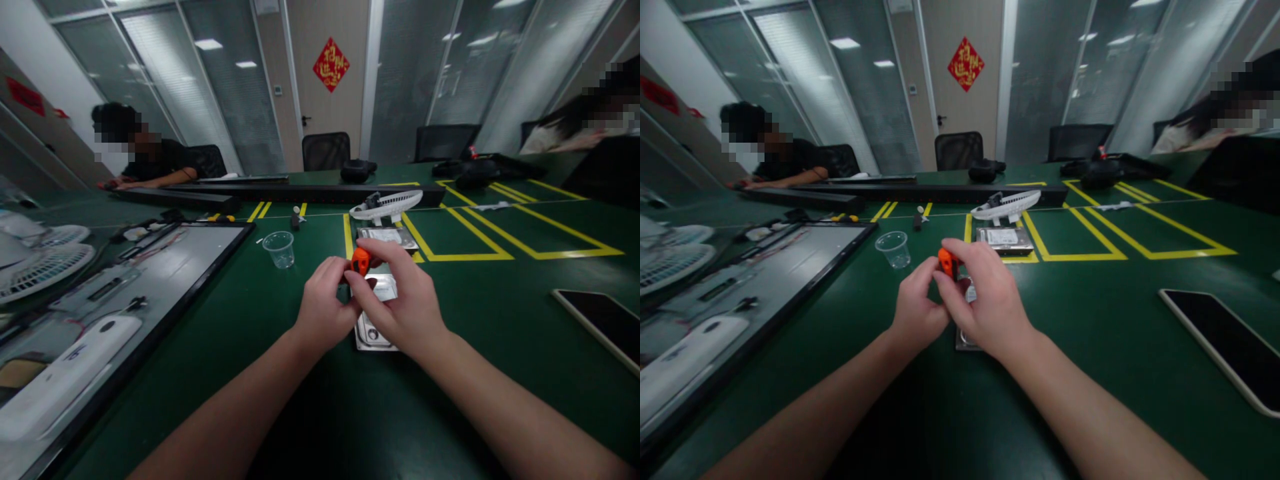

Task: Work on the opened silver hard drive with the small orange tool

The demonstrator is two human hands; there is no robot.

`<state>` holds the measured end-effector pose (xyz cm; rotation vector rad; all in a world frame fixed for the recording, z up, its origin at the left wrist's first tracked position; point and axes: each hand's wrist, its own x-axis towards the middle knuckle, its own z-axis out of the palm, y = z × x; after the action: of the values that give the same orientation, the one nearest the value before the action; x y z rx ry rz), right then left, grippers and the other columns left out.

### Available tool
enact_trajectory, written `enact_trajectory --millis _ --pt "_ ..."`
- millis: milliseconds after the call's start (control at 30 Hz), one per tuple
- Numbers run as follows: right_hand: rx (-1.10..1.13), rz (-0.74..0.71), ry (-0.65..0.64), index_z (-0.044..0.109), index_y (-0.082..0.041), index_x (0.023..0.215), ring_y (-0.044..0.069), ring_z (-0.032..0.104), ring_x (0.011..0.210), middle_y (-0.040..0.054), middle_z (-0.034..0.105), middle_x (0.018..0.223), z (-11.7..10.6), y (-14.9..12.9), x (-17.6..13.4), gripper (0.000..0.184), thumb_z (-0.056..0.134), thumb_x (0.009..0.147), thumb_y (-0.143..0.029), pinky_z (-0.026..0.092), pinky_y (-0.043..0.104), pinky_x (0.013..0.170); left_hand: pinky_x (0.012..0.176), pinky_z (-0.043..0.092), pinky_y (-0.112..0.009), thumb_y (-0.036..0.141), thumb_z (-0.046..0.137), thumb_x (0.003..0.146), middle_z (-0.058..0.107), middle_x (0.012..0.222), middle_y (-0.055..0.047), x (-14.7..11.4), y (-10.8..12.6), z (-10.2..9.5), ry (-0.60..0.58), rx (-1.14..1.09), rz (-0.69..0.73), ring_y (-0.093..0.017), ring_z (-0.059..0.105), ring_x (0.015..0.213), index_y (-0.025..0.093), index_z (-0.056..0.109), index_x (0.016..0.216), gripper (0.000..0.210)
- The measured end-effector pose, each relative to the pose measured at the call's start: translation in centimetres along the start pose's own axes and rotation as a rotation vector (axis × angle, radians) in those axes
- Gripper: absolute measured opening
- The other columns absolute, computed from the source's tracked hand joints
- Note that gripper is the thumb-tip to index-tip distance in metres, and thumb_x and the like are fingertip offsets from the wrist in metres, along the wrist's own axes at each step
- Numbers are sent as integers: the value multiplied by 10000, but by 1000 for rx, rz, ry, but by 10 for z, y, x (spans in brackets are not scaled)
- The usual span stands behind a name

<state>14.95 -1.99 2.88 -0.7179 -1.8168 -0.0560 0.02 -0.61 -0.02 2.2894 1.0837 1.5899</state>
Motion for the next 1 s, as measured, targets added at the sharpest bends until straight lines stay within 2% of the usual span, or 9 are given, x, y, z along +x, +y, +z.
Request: enact_trajectory --millis 167,333,467,633,833,1000 --pt "59 -24 -39 498 -239 1483 242 674 1095 83 702 1233 -3 -1 0 521 580 974 -162 568 416 950 701 446 -306 238 654 951 614 862 -22 1 1 -1 -26 -40 31 -176 581 781 203 550 905 119" --pt "50 -11 -56 530 -220 1455 239 665 1069 83 706 1176 -3 0 0 468 552 991 -160 557 423 936 720 470 -309 215 648 934 627 874 -22 2 4 -1 24 -40 24 -174 588 791 203 573 939 76" --pt "27 -5 -34 550 -233 1419 229 661 1021 73 695 1141 -2 1 1 445 605 980 -179 562 418 917 732 506 -298 218 708 894 653 921 -21 2 5 -2 90 -54 9 -168 617 808 207 576 1013 179" --pt "32 8 -35 563 -197 1409 232 662 1053 90 690 1163 -3 0 1 435 618 978 -187 560 409 943 744 520 -293 170 678 904 659 929 -19 1 3 -2 67 -54 26 -164 638 823 210 577 1019 158" --pt "74 -4 -58 497 -237 1499 229 643 1194 80 685 1290 -3 1 0 502 509 1009 -131 538 413 1025 733 502 -310 200 632 950 651 906 -23 1 1 -1 46 -28 48 -169 613 803 207 593 1053 110" --pt "27 3 -19 563 -217 1404 237 661 1109 101 686 1213 -1 2 1 419 578 990 -156 561 427 971 743 514 -301 194 688 900 650 933 -18 1 3 0 91 -24 37 -162 608 814 208 585 1068 198"
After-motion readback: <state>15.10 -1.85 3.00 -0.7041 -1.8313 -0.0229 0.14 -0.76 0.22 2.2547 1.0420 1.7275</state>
